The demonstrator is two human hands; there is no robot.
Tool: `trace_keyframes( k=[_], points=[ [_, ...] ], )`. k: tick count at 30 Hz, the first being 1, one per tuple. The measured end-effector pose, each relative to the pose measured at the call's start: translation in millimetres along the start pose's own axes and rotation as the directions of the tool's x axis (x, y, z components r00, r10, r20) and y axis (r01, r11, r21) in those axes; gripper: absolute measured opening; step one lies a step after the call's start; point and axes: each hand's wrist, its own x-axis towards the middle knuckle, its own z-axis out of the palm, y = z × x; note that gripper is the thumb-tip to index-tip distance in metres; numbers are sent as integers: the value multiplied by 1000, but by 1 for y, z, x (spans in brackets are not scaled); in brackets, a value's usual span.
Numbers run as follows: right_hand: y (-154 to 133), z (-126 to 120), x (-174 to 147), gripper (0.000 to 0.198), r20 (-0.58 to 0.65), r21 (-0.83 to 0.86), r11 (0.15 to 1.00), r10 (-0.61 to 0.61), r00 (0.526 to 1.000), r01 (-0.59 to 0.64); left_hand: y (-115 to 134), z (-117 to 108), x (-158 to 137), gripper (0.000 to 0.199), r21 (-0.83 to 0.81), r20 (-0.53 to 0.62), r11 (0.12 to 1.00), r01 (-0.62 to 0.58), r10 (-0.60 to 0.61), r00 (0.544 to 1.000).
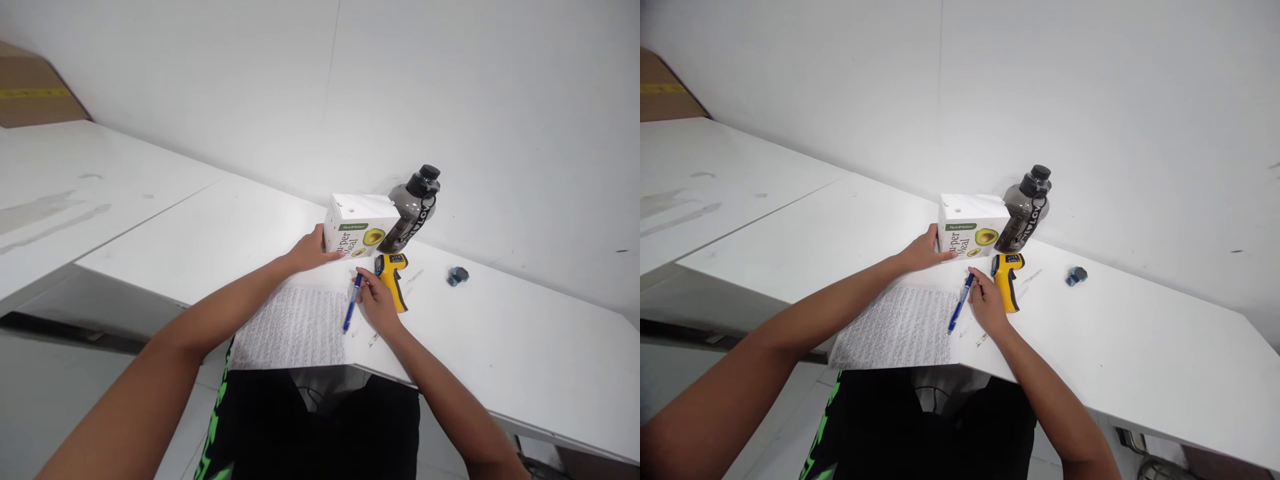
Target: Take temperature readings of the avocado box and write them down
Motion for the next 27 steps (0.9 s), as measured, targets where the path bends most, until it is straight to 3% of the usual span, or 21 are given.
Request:
trace_keyframes(
  k=[20,24,27],
  points=[
    [-7,0,2,48,54,-28,999,22,998,-20,0,0,0,89,12,7,1000,-5,5,1000],
    [-13,-1,0,45,83,-83,996,-19,996,25,1,0,0,90,15,5,1000,0,-1,1000],
    [-19,-7,-4,42,136,-155,976,-131,982,152,1,0,0,90,9,3,1000,-5,5,1000]
  ],
)
